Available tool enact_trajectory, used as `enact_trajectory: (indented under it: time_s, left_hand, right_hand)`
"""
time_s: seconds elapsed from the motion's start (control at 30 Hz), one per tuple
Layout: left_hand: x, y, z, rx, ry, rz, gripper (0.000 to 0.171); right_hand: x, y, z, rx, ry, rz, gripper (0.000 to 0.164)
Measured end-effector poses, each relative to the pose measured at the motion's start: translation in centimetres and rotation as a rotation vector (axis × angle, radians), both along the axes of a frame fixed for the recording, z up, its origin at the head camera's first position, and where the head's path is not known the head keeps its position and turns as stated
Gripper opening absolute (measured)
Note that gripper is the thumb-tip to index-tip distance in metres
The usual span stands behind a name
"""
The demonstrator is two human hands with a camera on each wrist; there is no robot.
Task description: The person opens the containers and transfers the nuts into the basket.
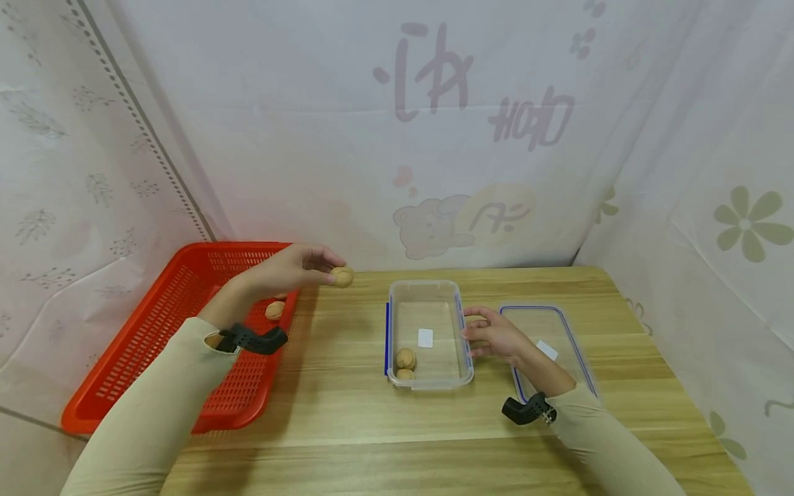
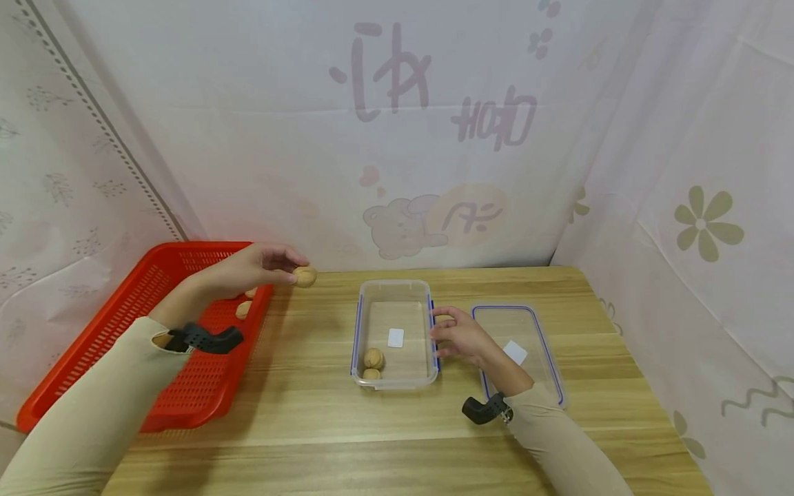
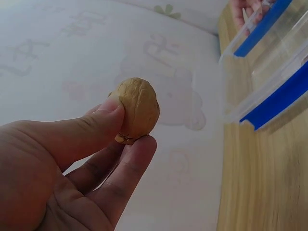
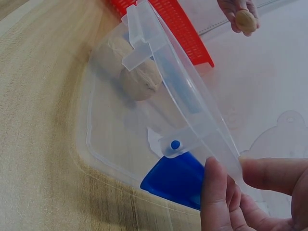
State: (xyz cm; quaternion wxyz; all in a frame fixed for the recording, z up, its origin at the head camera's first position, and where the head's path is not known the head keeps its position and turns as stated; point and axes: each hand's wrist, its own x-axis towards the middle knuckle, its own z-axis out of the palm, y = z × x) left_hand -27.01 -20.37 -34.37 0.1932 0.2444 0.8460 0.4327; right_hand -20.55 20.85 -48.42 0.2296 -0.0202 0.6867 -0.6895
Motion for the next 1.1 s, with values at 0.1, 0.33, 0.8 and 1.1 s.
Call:
enact_trajectory:
  time_s: [0.1,0.33,0.8,1.1]
  left_hand:
    - [0.1,-1.1,0.1,-0.002,-0.002,0.025,0.035]
    - [0.8,-4.0,0.1,-0.012,-0.007,0.114,0.036]
    - [1.3,-9.5,-1.7,-0.001,0.014,0.161,0.038]
    - [0.8,-12.3,-3.1,-0.003,-0.015,0.221,0.042]
  right_hand:
    - [0.0,-0.1,0.0,0.003,0.002,-0.005,0.055]
    - [0.0,-0.1,-0.1,0.002,-0.003,-0.012,0.055]
    - [0.0,-0.2,-0.2,0.007,-0.009,-0.02,0.053]
    - [0.0,-0.2,-0.2,0.003,-0.003,-0.012,0.055]
